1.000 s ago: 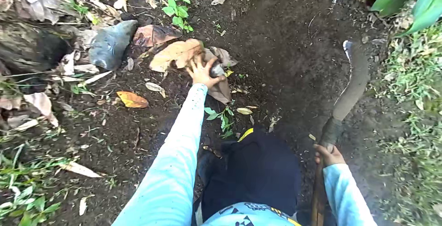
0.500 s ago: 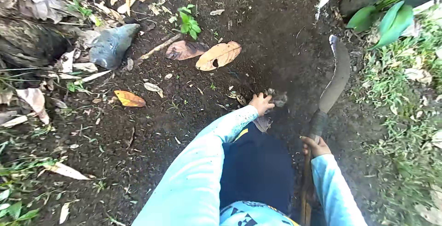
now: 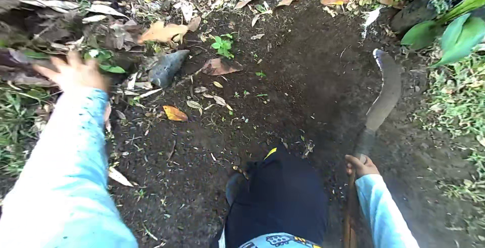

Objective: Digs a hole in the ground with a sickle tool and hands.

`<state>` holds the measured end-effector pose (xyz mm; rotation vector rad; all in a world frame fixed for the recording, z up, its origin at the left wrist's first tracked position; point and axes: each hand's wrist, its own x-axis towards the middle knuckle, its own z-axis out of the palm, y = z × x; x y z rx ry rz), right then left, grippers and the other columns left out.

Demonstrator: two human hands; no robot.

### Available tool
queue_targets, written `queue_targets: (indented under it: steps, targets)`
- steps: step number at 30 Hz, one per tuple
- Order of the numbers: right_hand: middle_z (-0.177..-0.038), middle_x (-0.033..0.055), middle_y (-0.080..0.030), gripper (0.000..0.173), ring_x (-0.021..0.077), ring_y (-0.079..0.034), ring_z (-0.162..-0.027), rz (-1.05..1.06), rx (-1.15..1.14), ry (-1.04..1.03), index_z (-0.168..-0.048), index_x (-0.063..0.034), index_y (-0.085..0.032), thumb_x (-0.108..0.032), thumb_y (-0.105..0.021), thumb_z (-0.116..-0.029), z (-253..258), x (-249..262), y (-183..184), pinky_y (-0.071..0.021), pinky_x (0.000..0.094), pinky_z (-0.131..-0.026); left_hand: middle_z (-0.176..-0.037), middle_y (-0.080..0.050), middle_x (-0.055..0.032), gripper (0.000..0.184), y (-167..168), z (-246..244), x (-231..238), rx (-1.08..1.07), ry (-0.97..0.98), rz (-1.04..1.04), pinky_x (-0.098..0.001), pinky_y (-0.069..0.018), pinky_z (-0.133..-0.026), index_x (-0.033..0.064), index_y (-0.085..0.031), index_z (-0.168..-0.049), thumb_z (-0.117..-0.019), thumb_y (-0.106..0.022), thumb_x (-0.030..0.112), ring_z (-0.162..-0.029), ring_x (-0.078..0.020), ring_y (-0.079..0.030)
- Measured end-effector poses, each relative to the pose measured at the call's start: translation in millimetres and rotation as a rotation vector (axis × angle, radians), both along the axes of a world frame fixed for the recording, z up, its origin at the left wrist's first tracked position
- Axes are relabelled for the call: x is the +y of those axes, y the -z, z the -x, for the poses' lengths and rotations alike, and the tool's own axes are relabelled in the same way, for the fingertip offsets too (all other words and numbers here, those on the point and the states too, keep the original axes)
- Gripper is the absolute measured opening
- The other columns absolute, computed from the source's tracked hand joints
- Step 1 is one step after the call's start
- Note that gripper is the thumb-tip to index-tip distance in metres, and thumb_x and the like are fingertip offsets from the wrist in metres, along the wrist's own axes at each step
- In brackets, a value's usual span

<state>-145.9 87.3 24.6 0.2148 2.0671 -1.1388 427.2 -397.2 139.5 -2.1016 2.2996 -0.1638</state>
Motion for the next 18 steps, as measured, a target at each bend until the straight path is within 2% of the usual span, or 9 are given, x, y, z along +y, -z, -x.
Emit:
queue_targets:
  steps: [3, 5, 7, 9, 10, 12, 14, 16, 18]
  targets:
    - [-0.068, -0.0008, -0.048, 0.027, 0.0032, -0.047, -0.043, -0.041, -0.006, -0.011, -0.125, -0.004, -0.043, -0.002, -0.059, -0.1021, -1, -6, 5, -0.045, 0.018, -0.041, -0.159, -0.036, -0.0318, 0.061, 75, 71, 85, 0.251, -0.06, -0.23, -0.091, -0.0097, -0.104, 0.01, -0.055, -0.147, -0.0913, -0.077, 0.024, -0.146, -0.0638, -0.023]
    - [-0.069, -0.0004, -0.049, 0.026, 0.0036, -0.047, -0.043, -0.063, -0.006, -0.015, -0.124, -0.004, -0.044, -0.003, -0.059, -0.1024, 1, -10, 9, -0.0452, 0.0183, -0.041, -0.167, -0.017, -0.0291, 0.081, 154, 87, 124, 0.432, -0.212, -0.312, -0.09, -0.0054, -0.105, 0.0213, -0.042, -0.157, -0.0879, -0.081, 0.039, -0.151, -0.0611, -0.009]
    - [-0.071, 0.0007, -0.049, 0.028, 0.0039, -0.047, -0.044, -0.081, 0.013, -0.016, -0.126, -0.0023, -0.044, -0.002, -0.058, -0.1024, 4, -23, 13, -0.0455, 0.0185, -0.042, -0.17, -0.004, -0.0256, 0.098, 213, 98, 128, 0.561, -0.367, -0.292, -0.0871, -0.0078, -0.108, 0.0259, -0.025, -0.164, -0.0857, -0.08, 0.049, -0.153, -0.0568, -0.002]
    - [-0.076, 0.0023, -0.048, 0.033, 0.005, -0.047, -0.047, -0.086, 0.019, -0.015, -0.131, -0.0008, -0.042, -0.002, -0.058, -0.1027, -1, -51, 17, -0.0458, 0.0194, -0.044, -0.171, -0.006, -0.0235, 0.105, 233, 127, 110, 0.658, -0.383, -0.239, -0.0834, -0.0046, -0.112, 0.0229, -0.018, -0.166, -0.0848, -0.079, 0.052, -0.155, -0.054, -0.001]
    - [-0.078, 0.0032, -0.048, 0.035, 0.0058, -0.048, -0.048, -0.082, 0.015, -0.026, -0.133, 0.0002, -0.041, -0.002, -0.058, -0.1024, -6, -70, 19, -0.0458, 0.02, -0.045, -0.17, -0.011, -0.0243, 0.104, 231, 151, 101, 0.692, -0.332, -0.224, -0.0819, -0.0056, -0.113, 0.0186, -0.021, -0.165, -0.0847, -0.079, 0.05, -0.155, -0.0537, -0.005]
    - [-0.079, 0.0042, -0.05, 0.034, 0.0065, -0.049, -0.05, -0.055, -0.012, -0.085, -0.132, 0.001, -0.043, -0.001, -0.059, -0.1018, -13, -113, 28, -0.0465, 0.0205, -0.047, -0.164, -0.027, -0.0278, 0.094, 228, 204, 97, 0.679, -0.121, -0.256, -0.0823, -0.0152, -0.111, 0.012, -0.039, -0.158, -0.0821, -0.082, 0.046, -0.151, -0.0554, -0.018]
    - [-0.085, 0.0057, -0.052, 0.036, 0.0076, -0.051, -0.055, -0.033, -0.051, -0.187, -0.136, 0.0012, -0.044, -0.004, -0.058, -0.1032, -15, -154, 37, -0.047, 0.0217, -0.051, -0.159, -0.038, -0.0251, 0.078, 237, 250, 120, 0.636, 0.139, -0.35, -0.0777, -0.0207, -0.113, 0.0156, -0.057, -0.146, -0.0787, -0.087, 0.041, -0.149, -0.0532, -0.027]
    - [-0.093, 0.0084, -0.055, 0.041, 0.0089, -0.053, -0.061, -0.001, -0.055, -0.238, -0.141, -0.0009, -0.045, -0.009, -0.06, -0.1039, -8, -191, 50, -0.0485, 0.0232, -0.056, -0.152, -0.049, -0.0203, 0.062, 254, 268, 164, 0.621, 0.36, -0.382, -0.0718, -0.0265, -0.115, 0.0184, -0.063, -0.138, -0.0816, -0.085, 0.036, -0.144, -0.0474, -0.037]
    - [-0.1, 0.0112, -0.057, 0.047, 0.0114, -0.054, -0.067, -0.005, -0.023, -0.268, -0.144, -0.0032, -0.043, -0.013, -0.063, -0.1033, -2, -226, 52, -0.0497, 0.0264, -0.061, -0.148, -0.054, -0.0174, 0.05, 266, 262, 207, 0.637, 0.505, -0.454, -0.067, -0.0264, -0.117, 0.0204, -0.068, -0.133, -0.0876, -0.078, 0.037, -0.143, -0.0444, -0.04]
